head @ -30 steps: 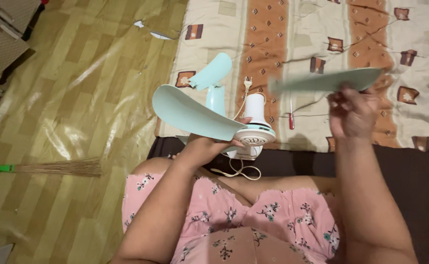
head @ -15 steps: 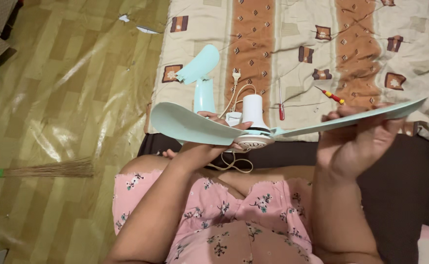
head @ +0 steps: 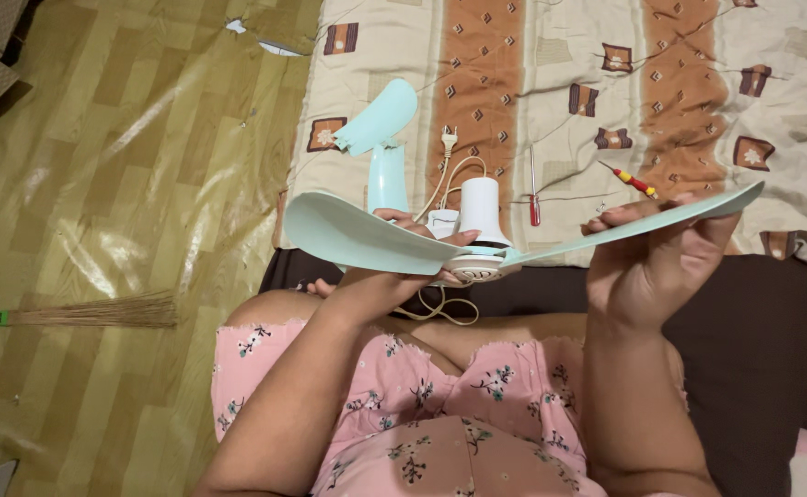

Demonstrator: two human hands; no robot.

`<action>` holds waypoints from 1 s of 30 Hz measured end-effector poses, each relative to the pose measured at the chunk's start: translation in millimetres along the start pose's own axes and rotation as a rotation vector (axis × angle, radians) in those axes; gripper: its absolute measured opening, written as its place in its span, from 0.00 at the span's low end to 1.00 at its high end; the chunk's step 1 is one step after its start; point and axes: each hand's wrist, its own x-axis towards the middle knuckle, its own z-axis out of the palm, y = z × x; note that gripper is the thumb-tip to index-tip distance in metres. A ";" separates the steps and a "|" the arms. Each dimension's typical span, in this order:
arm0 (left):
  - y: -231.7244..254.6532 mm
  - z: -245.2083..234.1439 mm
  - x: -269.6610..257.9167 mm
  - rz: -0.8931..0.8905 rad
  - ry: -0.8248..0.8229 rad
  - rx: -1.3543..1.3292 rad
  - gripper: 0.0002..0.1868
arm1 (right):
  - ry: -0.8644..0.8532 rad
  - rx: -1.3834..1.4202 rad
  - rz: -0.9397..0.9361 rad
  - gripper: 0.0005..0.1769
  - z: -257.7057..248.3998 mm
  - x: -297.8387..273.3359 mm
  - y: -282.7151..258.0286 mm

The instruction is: The person sits on a bed and assembles a small electric fan by attaching light blue plastic blades to the white motor housing. They use a screwdriver to tighten the screws securing each blade to the central hub.

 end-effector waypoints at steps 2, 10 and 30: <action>0.5 0.6 -1.2 0.045 0.038 0.026 0.26 | -0.025 -0.008 0.016 0.11 -2.2 3.5 -2.0; 0.5 4.8 -2.1 0.070 0.000 0.123 0.28 | -0.094 -0.073 -0.016 0.14 5.9 10.1 -3.1; 13.9 3.3 -1.2 0.084 0.029 0.212 0.29 | -0.482 -0.228 0.148 0.15 -6.4 -13.4 16.6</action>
